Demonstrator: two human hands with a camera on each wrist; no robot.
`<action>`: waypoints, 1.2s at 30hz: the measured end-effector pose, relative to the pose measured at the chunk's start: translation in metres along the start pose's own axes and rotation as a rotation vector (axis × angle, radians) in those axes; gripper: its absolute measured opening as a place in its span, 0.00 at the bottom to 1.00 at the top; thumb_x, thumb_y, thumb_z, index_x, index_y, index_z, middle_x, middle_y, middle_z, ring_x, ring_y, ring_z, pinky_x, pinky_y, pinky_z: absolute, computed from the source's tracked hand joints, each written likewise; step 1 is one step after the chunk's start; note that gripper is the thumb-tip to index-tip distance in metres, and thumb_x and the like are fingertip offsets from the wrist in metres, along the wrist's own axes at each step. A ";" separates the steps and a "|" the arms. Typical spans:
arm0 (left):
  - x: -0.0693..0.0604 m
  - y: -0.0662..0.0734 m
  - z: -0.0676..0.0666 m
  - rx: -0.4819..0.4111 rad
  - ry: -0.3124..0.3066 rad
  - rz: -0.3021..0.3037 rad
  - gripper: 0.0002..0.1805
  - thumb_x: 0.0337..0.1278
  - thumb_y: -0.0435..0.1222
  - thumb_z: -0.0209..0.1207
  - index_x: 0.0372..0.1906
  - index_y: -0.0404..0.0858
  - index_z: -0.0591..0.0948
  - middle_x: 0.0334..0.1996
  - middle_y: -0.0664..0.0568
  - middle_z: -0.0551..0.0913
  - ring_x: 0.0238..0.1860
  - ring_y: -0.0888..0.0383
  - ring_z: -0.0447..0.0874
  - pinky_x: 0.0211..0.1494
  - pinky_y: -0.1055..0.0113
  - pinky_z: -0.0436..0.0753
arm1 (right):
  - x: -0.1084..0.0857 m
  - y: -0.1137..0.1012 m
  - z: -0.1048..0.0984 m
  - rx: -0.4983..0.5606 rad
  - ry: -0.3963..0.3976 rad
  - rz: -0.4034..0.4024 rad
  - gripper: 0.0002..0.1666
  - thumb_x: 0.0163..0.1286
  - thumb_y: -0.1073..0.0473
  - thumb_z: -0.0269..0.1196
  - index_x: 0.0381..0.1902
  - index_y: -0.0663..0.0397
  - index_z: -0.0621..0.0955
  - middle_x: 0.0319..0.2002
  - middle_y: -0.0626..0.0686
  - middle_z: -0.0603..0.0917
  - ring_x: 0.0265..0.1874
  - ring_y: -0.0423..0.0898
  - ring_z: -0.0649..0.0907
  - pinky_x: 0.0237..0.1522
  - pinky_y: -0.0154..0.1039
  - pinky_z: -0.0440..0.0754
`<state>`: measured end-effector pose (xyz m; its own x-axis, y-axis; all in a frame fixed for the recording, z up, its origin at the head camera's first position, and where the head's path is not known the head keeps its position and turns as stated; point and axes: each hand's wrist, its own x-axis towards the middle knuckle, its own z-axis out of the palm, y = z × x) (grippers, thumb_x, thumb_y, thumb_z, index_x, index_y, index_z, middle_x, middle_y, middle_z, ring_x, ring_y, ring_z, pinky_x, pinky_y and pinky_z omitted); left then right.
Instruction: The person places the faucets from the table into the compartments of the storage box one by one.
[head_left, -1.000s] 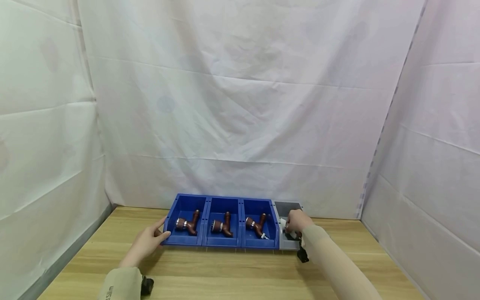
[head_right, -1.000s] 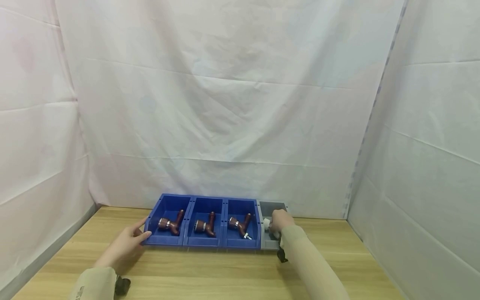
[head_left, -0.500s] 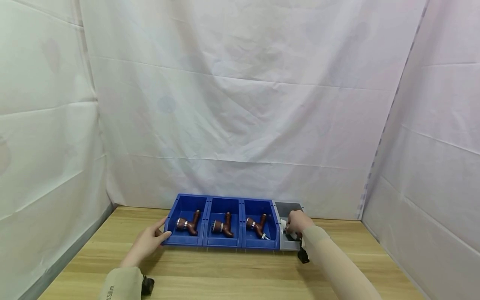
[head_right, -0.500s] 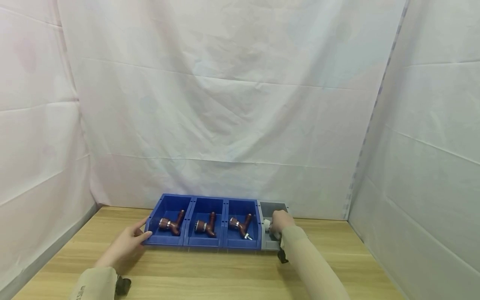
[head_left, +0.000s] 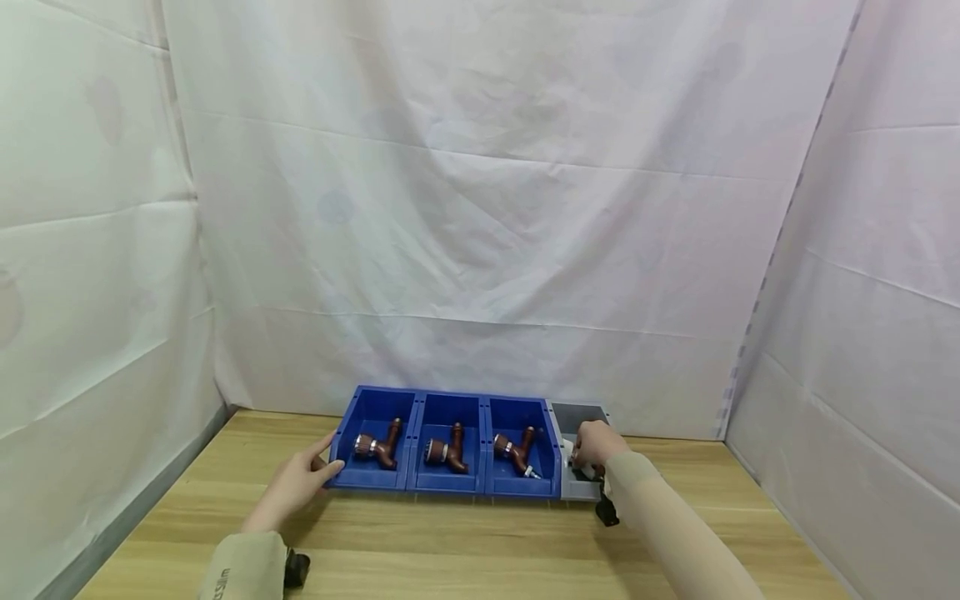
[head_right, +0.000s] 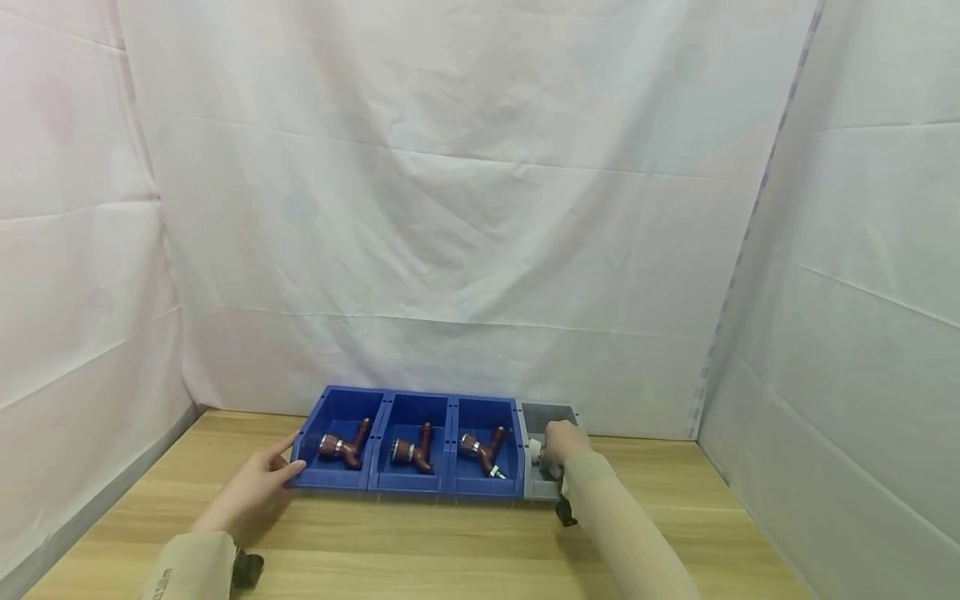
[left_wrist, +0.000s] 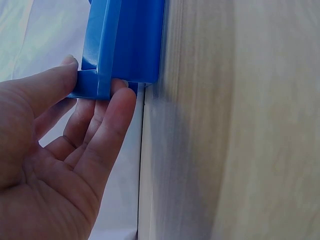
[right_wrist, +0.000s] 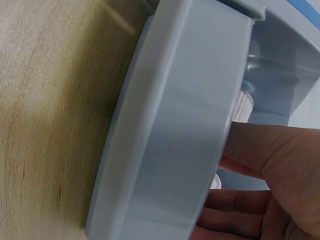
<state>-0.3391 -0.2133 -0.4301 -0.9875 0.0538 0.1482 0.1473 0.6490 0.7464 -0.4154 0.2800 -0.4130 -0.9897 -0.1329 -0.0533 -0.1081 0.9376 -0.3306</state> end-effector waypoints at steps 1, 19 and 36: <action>0.000 0.000 0.000 0.000 0.001 0.001 0.33 0.65 0.37 0.59 0.71 0.30 0.63 0.24 0.51 0.79 0.23 0.54 0.77 0.24 0.63 0.72 | 0.000 0.000 0.000 -0.003 0.002 -0.003 0.11 0.54 0.68 0.72 0.17 0.55 0.82 0.17 0.52 0.79 0.11 0.43 0.70 0.15 0.38 0.70; 0.002 -0.001 0.000 -0.003 0.006 0.015 0.33 0.66 0.38 0.59 0.71 0.30 0.63 0.24 0.51 0.79 0.23 0.55 0.77 0.25 0.63 0.73 | 0.004 0.003 0.001 -0.036 0.025 -0.024 0.11 0.53 0.67 0.73 0.17 0.52 0.82 0.17 0.49 0.79 0.13 0.42 0.70 0.17 0.38 0.71; 0.000 0.000 0.000 0.001 0.008 0.031 0.33 0.65 0.37 0.60 0.70 0.30 0.64 0.23 0.52 0.78 0.22 0.55 0.77 0.24 0.64 0.73 | 0.004 0.004 0.004 -0.028 0.021 -0.026 0.09 0.53 0.68 0.72 0.18 0.53 0.83 0.18 0.49 0.79 0.13 0.44 0.73 0.17 0.39 0.73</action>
<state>-0.3387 -0.2133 -0.4305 -0.9820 0.0675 0.1765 0.1777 0.6478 0.7408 -0.4191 0.2817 -0.4182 -0.9882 -0.1512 -0.0253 -0.1364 0.9426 -0.3048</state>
